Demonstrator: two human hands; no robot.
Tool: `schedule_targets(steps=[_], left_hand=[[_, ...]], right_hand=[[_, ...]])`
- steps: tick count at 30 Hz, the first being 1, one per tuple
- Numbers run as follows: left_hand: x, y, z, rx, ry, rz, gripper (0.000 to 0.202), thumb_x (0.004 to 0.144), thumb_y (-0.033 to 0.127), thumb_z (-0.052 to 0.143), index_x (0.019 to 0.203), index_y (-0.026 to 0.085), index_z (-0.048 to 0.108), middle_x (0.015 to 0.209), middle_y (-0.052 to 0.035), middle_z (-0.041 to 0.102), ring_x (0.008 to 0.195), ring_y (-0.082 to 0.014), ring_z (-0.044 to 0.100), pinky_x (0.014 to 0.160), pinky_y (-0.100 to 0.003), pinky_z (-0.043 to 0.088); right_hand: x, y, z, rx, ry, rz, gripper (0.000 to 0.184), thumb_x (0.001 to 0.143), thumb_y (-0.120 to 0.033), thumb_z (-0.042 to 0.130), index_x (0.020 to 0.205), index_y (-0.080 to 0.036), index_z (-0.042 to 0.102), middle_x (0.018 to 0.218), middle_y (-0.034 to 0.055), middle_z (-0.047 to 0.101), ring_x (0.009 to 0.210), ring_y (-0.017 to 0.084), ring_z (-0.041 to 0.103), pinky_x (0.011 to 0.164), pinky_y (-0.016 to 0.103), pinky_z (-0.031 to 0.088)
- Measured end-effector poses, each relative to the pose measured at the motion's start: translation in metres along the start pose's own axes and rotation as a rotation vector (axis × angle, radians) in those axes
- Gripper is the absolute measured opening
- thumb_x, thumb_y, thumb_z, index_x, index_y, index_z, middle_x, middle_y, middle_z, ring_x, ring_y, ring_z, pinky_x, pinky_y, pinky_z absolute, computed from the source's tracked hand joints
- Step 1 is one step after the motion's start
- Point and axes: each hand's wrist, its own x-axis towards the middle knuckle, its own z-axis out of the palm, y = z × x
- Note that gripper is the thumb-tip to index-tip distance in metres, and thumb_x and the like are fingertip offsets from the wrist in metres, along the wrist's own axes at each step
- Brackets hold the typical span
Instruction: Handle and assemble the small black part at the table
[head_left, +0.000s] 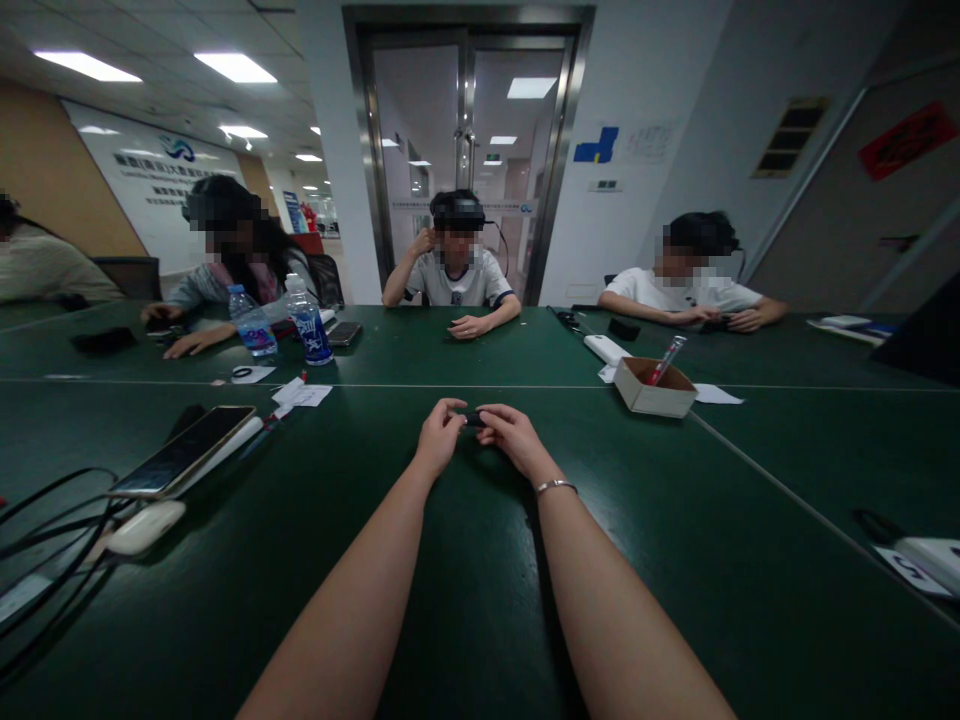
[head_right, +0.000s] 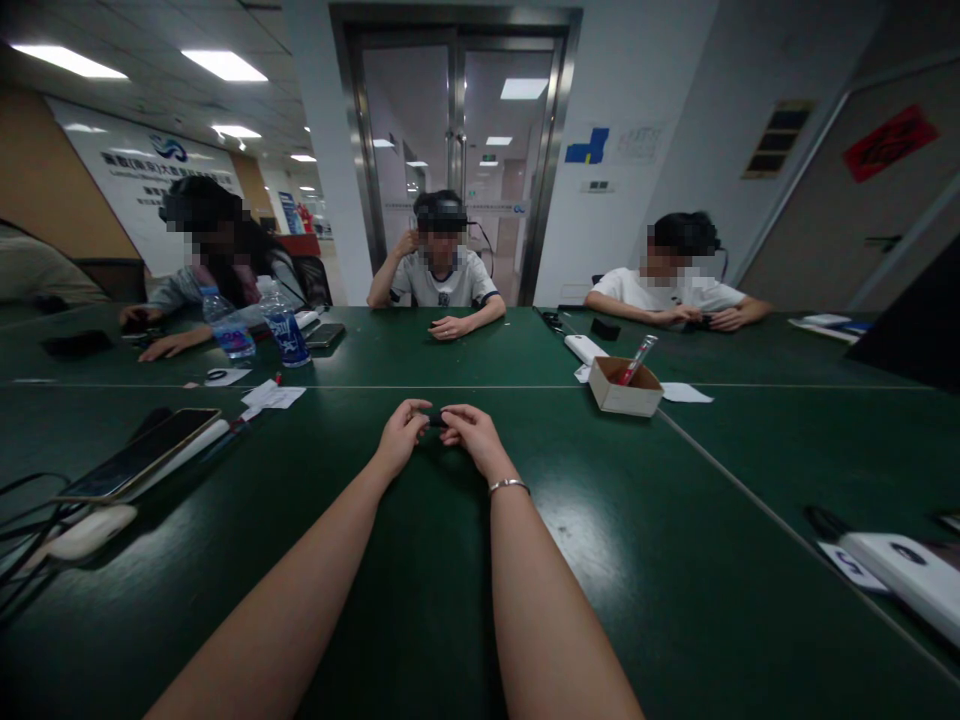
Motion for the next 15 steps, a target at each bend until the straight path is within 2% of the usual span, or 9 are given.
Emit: schedule_targets(steps=[5, 11, 15], left_hand=[[-0.0015, 0.0008, 0.0003, -0.028, -0.042, -0.011, 0.033, 0.084, 0.043, 0.046, 0.092, 0.015, 0.061, 0.050, 0.0034, 0.045, 0.044, -0.0100, 0.043, 0.048, -0.021, 0.033], [-0.0018, 0.0021, 0.0005, -0.038, -0.016, -0.037, 0.028, 0.080, 0.031, 0.048, 0.100, 0.016, 0.060, 0.058, 0.0024, 0.052, 0.047, -0.0092, 0.044, 0.047, -0.020, 0.034], [-0.0004, -0.0010, 0.0008, -0.032, -0.020, -0.018, 0.028, 0.083, 0.035, 0.045, 0.096, 0.016, 0.061, 0.054, 0.0026, 0.049, 0.046, -0.0094, 0.043, 0.047, -0.020, 0.034]], right_hand=[[0.0000, -0.0002, -0.0001, -0.013, -0.032, 0.001, 0.037, 0.064, -0.032, 0.081, 0.092, -0.013, 0.069, 0.069, 0.0031, 0.066, 0.055, 0.011, 0.060, 0.053, 0.021, 0.051], [-0.0016, -0.0023, 0.0004, -0.021, -0.031, -0.010, 0.037, 0.064, -0.034, 0.080, 0.094, -0.014, 0.069, 0.073, 0.0032, 0.067, 0.055, 0.010, 0.060, 0.054, 0.020, 0.050], [-0.0020, -0.0026, 0.0007, -0.013, -0.029, -0.013, 0.036, 0.064, -0.033, 0.081, 0.092, -0.015, 0.069, 0.072, 0.0030, 0.067, 0.056, 0.011, 0.060, 0.054, 0.021, 0.050]])
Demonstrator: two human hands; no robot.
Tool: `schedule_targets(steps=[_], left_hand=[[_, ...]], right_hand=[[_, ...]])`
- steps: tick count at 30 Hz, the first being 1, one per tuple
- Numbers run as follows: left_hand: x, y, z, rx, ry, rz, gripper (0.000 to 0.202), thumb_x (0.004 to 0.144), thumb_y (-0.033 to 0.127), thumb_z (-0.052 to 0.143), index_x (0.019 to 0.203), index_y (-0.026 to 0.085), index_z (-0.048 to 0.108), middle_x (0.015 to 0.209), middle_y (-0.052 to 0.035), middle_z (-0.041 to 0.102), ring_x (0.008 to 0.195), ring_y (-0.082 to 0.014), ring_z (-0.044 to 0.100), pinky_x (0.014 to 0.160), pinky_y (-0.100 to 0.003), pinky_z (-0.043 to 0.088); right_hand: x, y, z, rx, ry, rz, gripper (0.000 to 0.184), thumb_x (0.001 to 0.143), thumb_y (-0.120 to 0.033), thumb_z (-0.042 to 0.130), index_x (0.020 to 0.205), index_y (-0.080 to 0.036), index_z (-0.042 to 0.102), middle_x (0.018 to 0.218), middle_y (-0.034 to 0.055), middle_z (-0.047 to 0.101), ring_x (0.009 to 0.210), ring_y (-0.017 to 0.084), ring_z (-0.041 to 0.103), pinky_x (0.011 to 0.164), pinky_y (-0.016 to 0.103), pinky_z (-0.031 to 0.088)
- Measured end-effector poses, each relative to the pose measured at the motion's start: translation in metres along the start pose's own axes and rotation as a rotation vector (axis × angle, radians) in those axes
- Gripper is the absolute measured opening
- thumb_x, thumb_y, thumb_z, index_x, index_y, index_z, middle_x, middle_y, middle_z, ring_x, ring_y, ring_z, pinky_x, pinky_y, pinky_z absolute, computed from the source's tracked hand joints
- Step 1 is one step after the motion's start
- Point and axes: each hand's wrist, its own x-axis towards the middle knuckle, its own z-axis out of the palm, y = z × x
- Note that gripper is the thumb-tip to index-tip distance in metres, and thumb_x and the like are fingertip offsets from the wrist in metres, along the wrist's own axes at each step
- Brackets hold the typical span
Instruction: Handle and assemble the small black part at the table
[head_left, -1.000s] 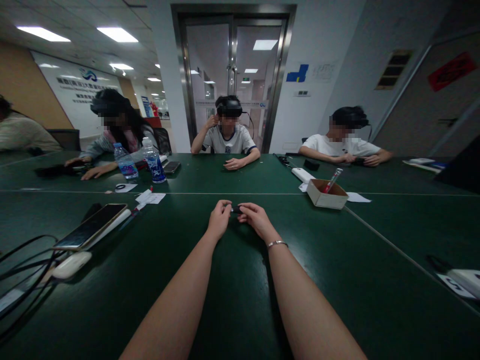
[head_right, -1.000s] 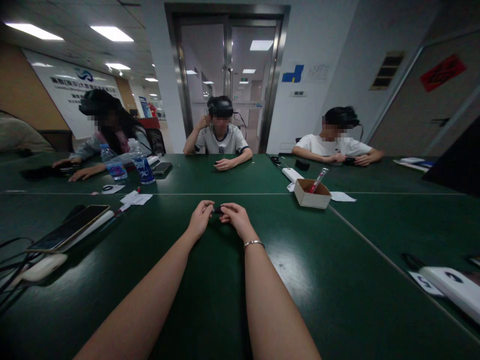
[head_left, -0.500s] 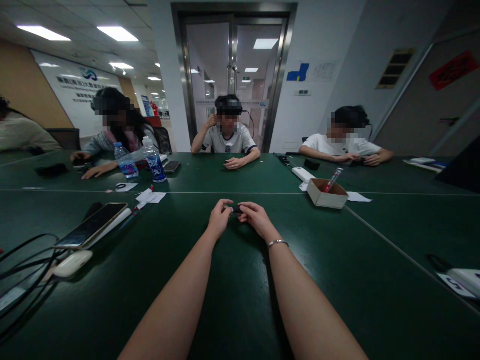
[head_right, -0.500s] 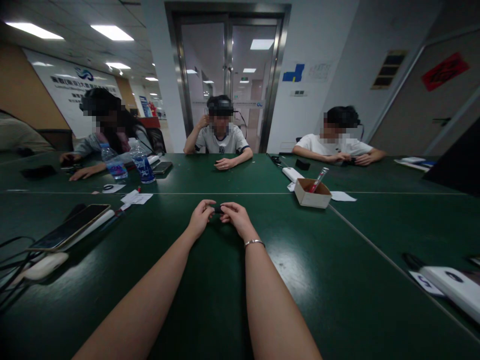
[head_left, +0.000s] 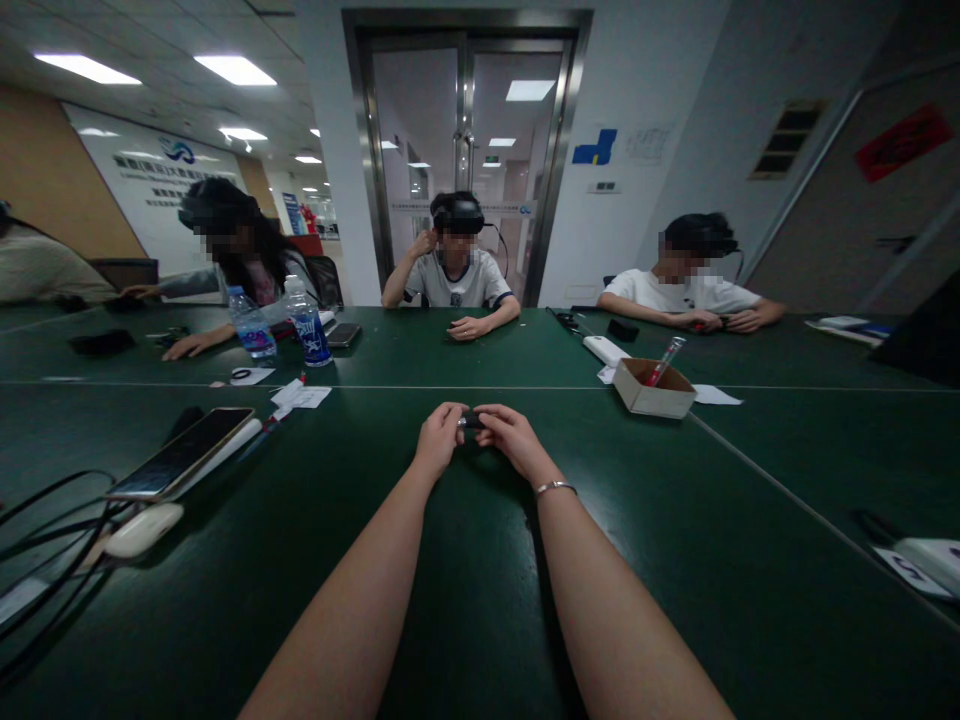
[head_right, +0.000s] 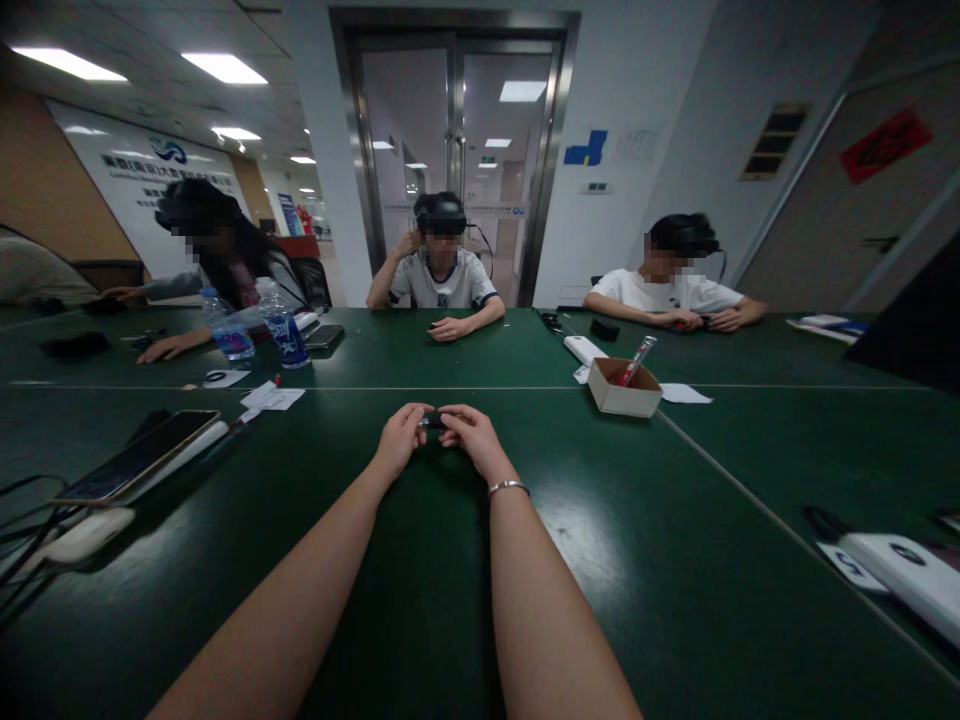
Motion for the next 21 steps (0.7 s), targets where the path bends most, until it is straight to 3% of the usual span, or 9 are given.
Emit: schedule_targets(steps=[11, 21], left_hand=[[0.0012, -0.0039, -0.0019, 0.028, 0.014, 0.009, 0.029, 0.078, 0.025, 0.047, 0.104, 0.020, 0.059, 0.066, 0.0022, 0.054, 0.049, -0.0090, 0.045, 0.049, -0.020, 0.035], [0.0009, -0.0018, -0.0017, 0.038, 0.015, 0.020, 0.026, 0.081, 0.029, 0.047, 0.101, 0.018, 0.060, 0.064, 0.0014, 0.055, 0.049, -0.0095, 0.046, 0.049, -0.021, 0.035]], right_hand=[[0.0010, 0.0014, -0.0007, 0.019, 0.011, 0.012, 0.032, 0.066, -0.031, 0.079, 0.093, -0.015, 0.068, 0.071, 0.0031, 0.067, 0.058, 0.012, 0.061, 0.055, 0.022, 0.051], [0.0015, 0.0014, -0.0013, 0.037, 0.023, 0.016, 0.034, 0.066, -0.031, 0.080, 0.093, -0.015, 0.067, 0.070, 0.0030, 0.066, 0.059, 0.012, 0.062, 0.056, 0.021, 0.052]])
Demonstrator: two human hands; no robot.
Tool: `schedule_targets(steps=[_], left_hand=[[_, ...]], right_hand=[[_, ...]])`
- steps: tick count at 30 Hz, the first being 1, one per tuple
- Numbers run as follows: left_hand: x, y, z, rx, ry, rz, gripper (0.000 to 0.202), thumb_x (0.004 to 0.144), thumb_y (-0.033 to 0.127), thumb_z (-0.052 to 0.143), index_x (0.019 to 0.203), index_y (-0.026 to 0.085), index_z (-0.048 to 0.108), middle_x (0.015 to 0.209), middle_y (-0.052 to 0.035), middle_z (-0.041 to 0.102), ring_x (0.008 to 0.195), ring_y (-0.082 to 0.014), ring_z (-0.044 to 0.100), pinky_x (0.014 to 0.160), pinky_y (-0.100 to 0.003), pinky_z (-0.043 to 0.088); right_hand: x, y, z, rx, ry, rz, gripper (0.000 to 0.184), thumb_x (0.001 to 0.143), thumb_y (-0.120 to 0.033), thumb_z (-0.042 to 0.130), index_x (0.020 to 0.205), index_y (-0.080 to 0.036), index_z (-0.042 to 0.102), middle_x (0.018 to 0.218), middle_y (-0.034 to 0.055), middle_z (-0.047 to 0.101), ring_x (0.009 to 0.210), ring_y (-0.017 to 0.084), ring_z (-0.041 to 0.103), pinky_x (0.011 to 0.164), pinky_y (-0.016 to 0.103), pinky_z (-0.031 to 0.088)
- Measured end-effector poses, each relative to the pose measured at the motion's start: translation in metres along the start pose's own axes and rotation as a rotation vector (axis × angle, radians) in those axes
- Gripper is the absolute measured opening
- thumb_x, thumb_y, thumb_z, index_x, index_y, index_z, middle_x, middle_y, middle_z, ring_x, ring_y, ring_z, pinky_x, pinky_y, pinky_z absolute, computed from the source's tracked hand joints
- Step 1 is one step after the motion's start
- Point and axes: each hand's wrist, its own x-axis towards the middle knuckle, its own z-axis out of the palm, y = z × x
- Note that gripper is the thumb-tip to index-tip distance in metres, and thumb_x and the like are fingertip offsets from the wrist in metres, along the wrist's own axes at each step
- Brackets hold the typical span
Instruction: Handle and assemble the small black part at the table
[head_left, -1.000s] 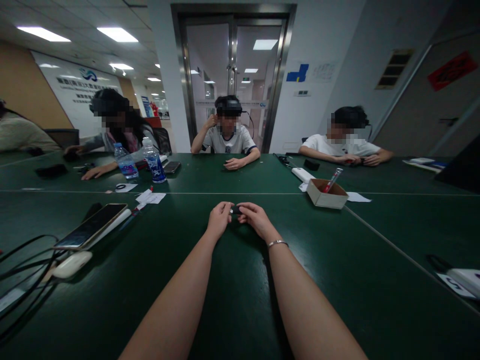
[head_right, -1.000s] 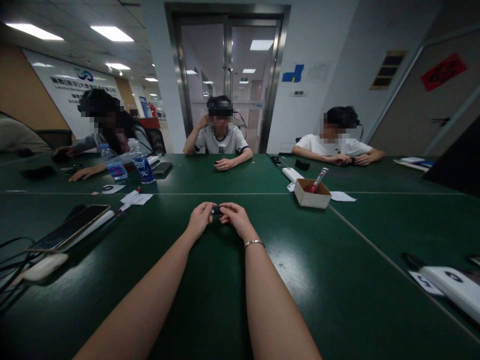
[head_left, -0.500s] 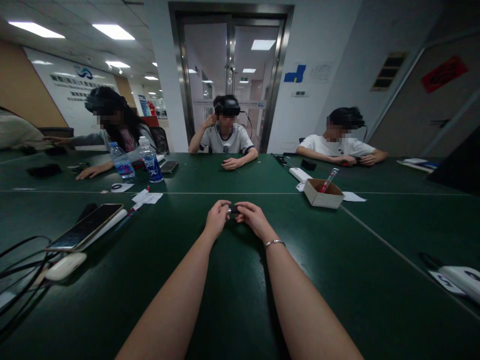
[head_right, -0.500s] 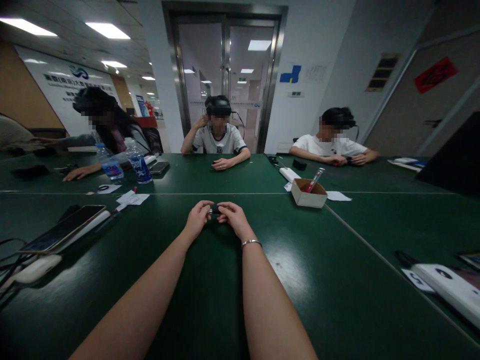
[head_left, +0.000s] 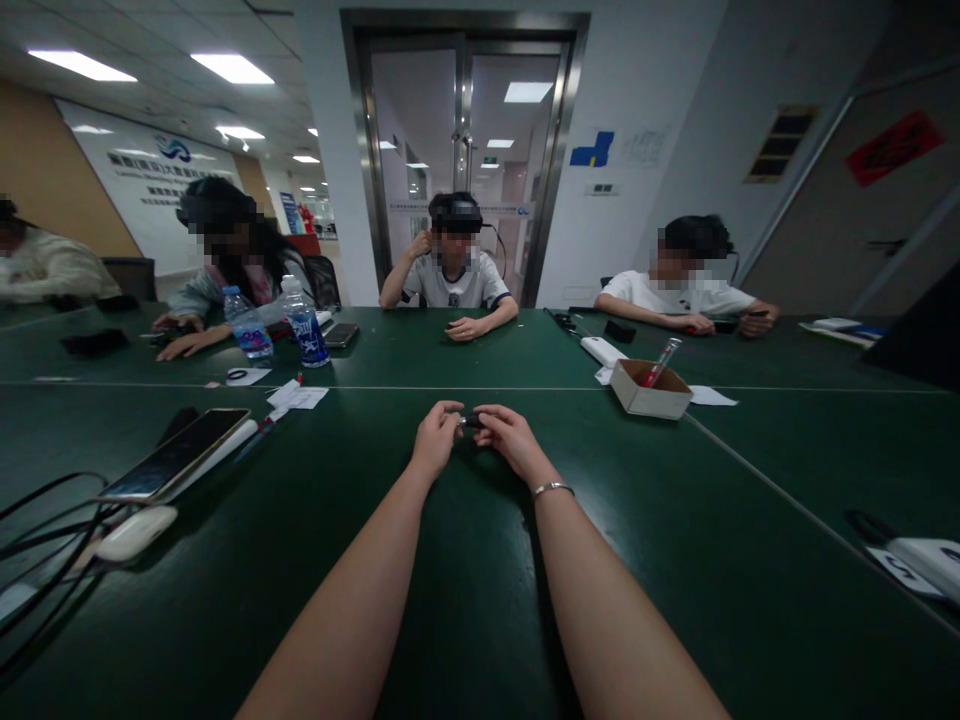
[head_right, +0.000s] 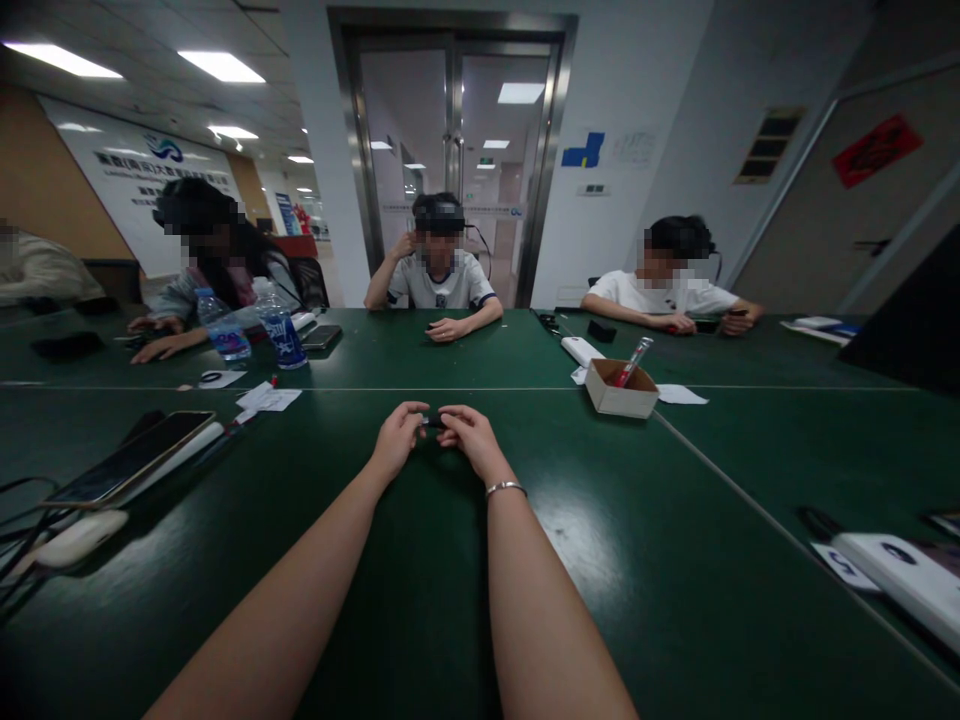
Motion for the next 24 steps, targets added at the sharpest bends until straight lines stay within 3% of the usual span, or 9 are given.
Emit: schedule_targets(steps=[5, 9, 14, 17, 24], left_hand=[[-0.0002, 0.0005, 0.0000, 0.009, 0.012, -0.010, 0.027, 0.080, 0.029, 0.050, 0.103, 0.018, 0.059, 0.068, 0.0012, 0.056, 0.050, -0.0089, 0.046, 0.048, -0.020, 0.035], [-0.0001, 0.0000, 0.0008, -0.010, -0.005, -0.014, 0.026, 0.082, 0.030, 0.049, 0.101, 0.016, 0.059, 0.060, 0.0023, 0.052, 0.048, -0.0088, 0.044, 0.047, -0.019, 0.033], [-0.0021, 0.0044, 0.0015, -0.020, -0.016, -0.014, 0.030, 0.075, 0.022, 0.051, 0.104, 0.017, 0.058, 0.068, 0.0020, 0.055, 0.048, -0.0074, 0.043, 0.046, -0.018, 0.033], [-0.0027, 0.0058, 0.0015, -0.030, -0.028, -0.042, 0.027, 0.080, 0.028, 0.047, 0.101, 0.016, 0.058, 0.058, 0.0027, 0.051, 0.046, -0.0090, 0.043, 0.046, -0.019, 0.032], [-0.0004, 0.0011, 0.0001, 0.010, 0.007, 0.008, 0.027, 0.082, 0.033, 0.049, 0.100, 0.017, 0.061, 0.063, 0.0012, 0.054, 0.057, -0.0116, 0.050, 0.054, -0.021, 0.037]], right_hand=[[-0.0005, 0.0000, 0.0002, 0.018, 0.009, -0.003, 0.035, 0.064, -0.031, 0.081, 0.092, -0.015, 0.068, 0.070, 0.0028, 0.066, 0.059, 0.013, 0.062, 0.056, 0.022, 0.052], [0.0001, 0.0006, -0.0002, 0.019, 0.009, -0.003, 0.038, 0.061, -0.032, 0.082, 0.092, -0.015, 0.068, 0.071, 0.0032, 0.067, 0.059, 0.012, 0.062, 0.056, 0.022, 0.052], [0.0017, 0.0022, -0.0013, 0.033, 0.003, -0.008, 0.036, 0.062, -0.032, 0.082, 0.092, -0.015, 0.068, 0.070, 0.0030, 0.066, 0.058, 0.012, 0.062, 0.056, 0.022, 0.052], [0.0020, 0.0023, -0.0015, 0.032, 0.001, -0.007, 0.034, 0.063, -0.030, 0.081, 0.091, -0.015, 0.069, 0.070, 0.0029, 0.066, 0.059, 0.013, 0.062, 0.055, 0.022, 0.052], [0.0021, 0.0019, -0.0010, 0.025, 0.002, 0.002, 0.033, 0.064, -0.030, 0.080, 0.091, -0.015, 0.068, 0.070, 0.0038, 0.067, 0.059, 0.013, 0.062, 0.055, 0.022, 0.052]])
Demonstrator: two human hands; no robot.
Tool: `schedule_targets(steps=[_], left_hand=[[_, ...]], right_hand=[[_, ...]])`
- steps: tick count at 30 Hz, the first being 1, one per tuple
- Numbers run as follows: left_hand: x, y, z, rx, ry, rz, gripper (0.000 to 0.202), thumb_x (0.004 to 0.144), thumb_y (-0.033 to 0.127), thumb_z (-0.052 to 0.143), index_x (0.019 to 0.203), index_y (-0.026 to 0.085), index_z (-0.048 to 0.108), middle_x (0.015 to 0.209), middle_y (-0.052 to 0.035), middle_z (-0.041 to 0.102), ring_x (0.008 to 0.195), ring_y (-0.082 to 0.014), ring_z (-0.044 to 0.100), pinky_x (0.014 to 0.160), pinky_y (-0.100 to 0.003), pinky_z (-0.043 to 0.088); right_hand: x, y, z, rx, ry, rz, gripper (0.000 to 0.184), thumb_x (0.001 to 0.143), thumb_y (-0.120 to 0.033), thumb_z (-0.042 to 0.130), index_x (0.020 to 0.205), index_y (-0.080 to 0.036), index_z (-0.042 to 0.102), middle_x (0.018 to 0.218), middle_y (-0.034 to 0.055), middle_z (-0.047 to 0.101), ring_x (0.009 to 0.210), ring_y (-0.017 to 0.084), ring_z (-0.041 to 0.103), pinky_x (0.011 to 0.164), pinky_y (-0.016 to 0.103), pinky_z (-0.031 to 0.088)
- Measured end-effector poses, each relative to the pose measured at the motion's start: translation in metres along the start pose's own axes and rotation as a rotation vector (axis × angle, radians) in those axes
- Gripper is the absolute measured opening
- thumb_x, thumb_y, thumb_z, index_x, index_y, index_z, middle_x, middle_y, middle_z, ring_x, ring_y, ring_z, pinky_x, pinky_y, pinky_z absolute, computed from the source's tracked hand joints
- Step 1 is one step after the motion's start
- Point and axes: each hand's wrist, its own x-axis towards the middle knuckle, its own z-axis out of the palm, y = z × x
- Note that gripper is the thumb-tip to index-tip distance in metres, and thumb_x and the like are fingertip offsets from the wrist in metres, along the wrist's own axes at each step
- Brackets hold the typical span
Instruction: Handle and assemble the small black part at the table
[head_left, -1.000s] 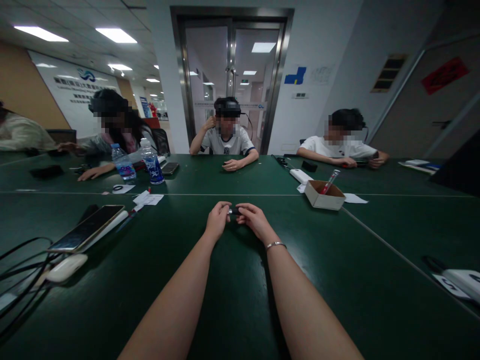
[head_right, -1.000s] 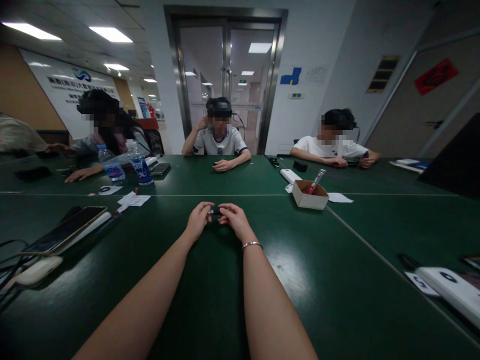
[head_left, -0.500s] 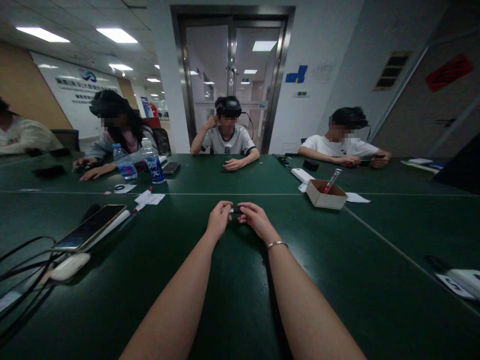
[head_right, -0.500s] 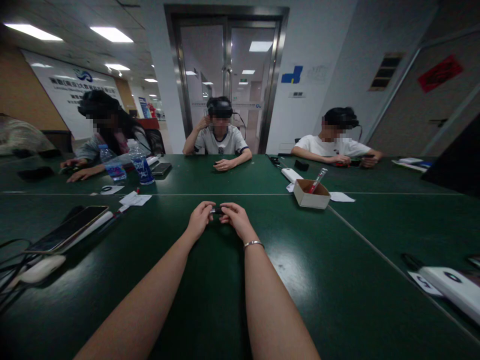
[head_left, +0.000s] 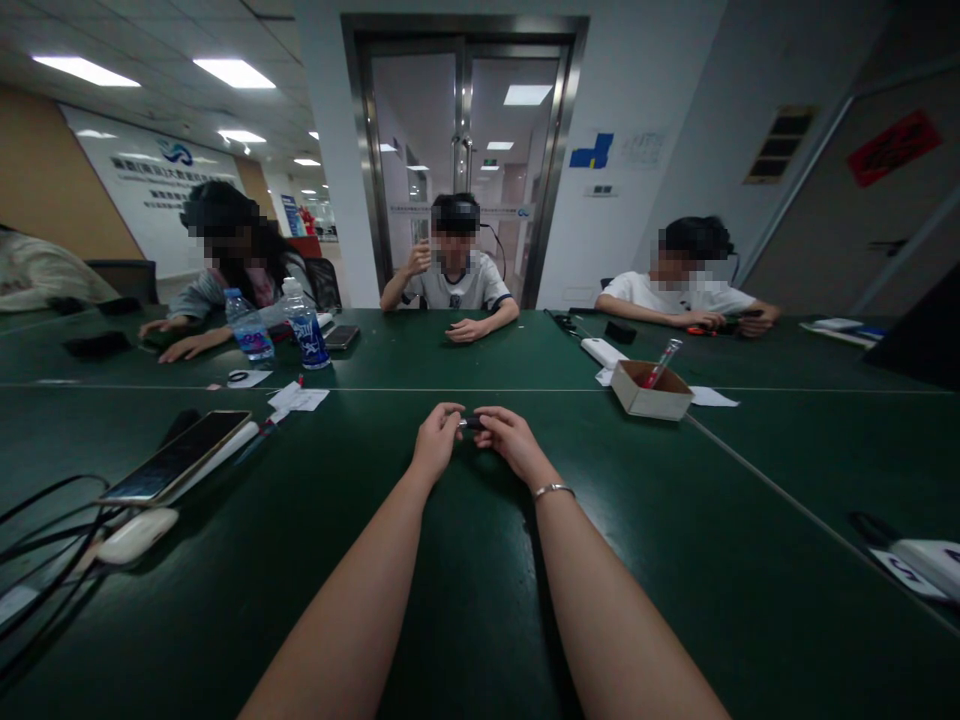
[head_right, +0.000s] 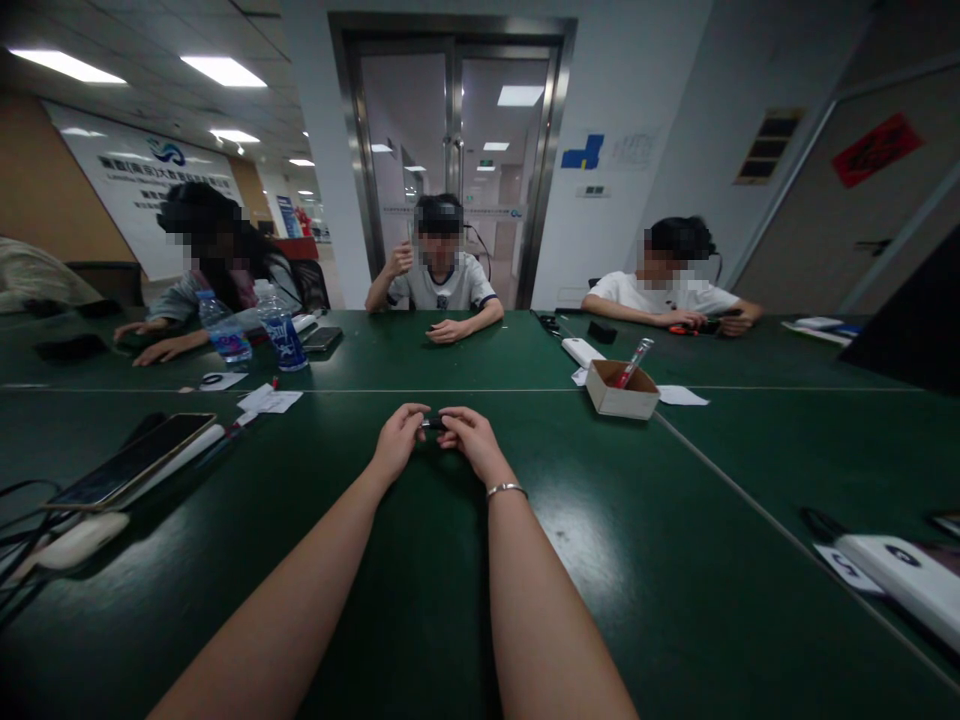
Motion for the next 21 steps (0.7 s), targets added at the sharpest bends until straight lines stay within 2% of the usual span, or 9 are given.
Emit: schedule_targets(steps=[6, 9, 12, 21], left_hand=[[-0.0013, 0.0018, -0.0007, -0.002, -0.026, 0.000, 0.029, 0.078, 0.025, 0.047, 0.104, 0.018, 0.059, 0.065, 0.0017, 0.054, 0.050, -0.0094, 0.044, 0.048, -0.020, 0.033], [-0.0017, 0.0024, -0.0007, -0.006, -0.038, -0.025, 0.029, 0.080, 0.027, 0.045, 0.102, 0.017, 0.059, 0.060, 0.0019, 0.052, 0.048, -0.0098, 0.043, 0.046, -0.020, 0.032], [-0.0012, 0.0011, -0.0007, 0.003, -0.034, -0.018, 0.030, 0.079, 0.027, 0.045, 0.105, 0.018, 0.059, 0.066, 0.0016, 0.054, 0.049, -0.0093, 0.043, 0.046, -0.019, 0.033], [0.0007, -0.0036, -0.0004, 0.016, -0.018, 0.000, 0.028, 0.078, 0.027, 0.046, 0.100, 0.018, 0.060, 0.064, 0.0018, 0.054, 0.048, -0.0093, 0.043, 0.047, -0.020, 0.033]], right_hand=[[-0.0009, -0.0010, 0.0004, 0.005, 0.000, 0.000, 0.033, 0.064, -0.030, 0.079, 0.091, -0.015, 0.068, 0.069, 0.0035, 0.066, 0.060, 0.013, 0.062, 0.056, 0.022, 0.052], [-0.0015, -0.0019, 0.0007, 0.007, -0.001, 0.002, 0.031, 0.064, -0.029, 0.079, 0.091, -0.015, 0.069, 0.068, 0.0032, 0.066, 0.060, 0.014, 0.062, 0.056, 0.023, 0.052], [-0.0014, -0.0019, 0.0009, 0.001, 0.004, 0.004, 0.031, 0.064, -0.029, 0.080, 0.090, -0.016, 0.069, 0.068, 0.0030, 0.066, 0.059, 0.013, 0.062, 0.056, 0.023, 0.052], [-0.0012, -0.0013, 0.0002, 0.000, -0.002, 0.008, 0.031, 0.064, -0.029, 0.079, 0.090, -0.015, 0.069, 0.068, 0.0033, 0.066, 0.059, 0.013, 0.062, 0.056, 0.022, 0.052]])
